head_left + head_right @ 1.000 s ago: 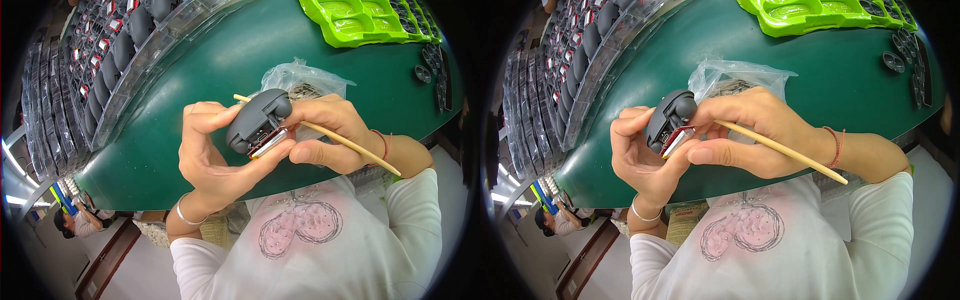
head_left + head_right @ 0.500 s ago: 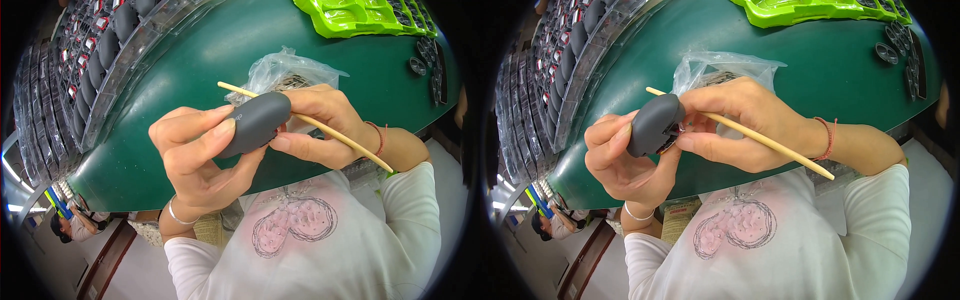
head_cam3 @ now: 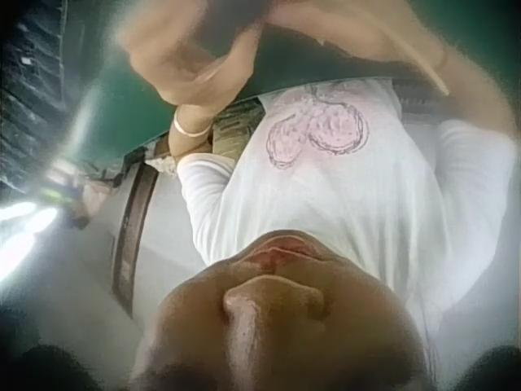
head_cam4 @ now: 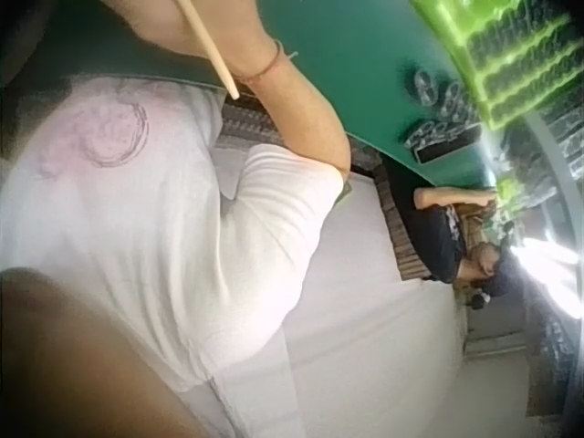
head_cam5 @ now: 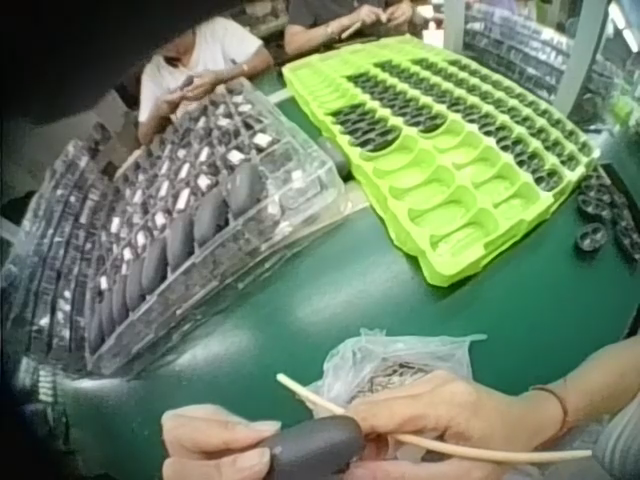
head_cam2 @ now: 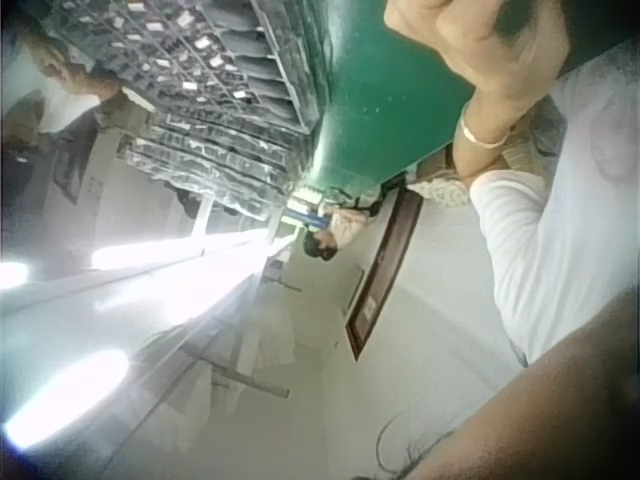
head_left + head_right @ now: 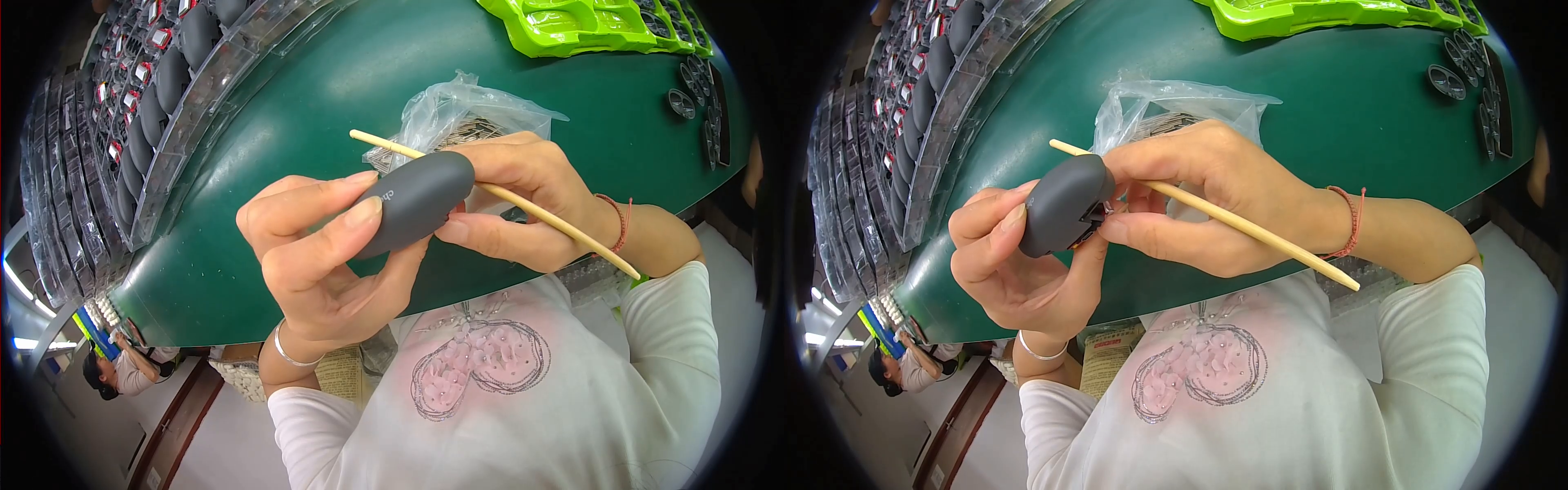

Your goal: The person inserts a metal pin into the hinge of a plastic case and uses a wooden stick to push it into place before setting the case in a tray.

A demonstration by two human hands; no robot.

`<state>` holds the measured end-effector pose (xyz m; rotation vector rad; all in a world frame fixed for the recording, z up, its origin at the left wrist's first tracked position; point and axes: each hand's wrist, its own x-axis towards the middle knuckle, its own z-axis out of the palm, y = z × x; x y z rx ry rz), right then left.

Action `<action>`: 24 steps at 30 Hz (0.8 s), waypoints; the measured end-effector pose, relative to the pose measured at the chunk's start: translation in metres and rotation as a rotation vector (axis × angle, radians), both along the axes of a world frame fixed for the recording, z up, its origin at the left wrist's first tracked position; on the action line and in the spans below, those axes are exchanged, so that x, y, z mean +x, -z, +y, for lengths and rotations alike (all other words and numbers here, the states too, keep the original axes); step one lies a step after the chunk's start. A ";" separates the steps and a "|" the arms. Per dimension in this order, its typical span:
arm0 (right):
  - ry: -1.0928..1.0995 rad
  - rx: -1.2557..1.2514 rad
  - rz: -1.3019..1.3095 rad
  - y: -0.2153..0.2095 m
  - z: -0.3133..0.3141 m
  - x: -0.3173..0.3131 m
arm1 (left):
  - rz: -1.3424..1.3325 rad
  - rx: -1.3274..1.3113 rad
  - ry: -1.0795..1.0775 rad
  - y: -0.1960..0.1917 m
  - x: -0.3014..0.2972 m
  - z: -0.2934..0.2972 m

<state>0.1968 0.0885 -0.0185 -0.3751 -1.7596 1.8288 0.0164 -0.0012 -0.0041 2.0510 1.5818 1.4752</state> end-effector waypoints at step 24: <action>-0.042 -0.104 0.015 -0.007 0.002 0.002 | -0.206 -0.242 0.047 -0.001 -0.004 0.001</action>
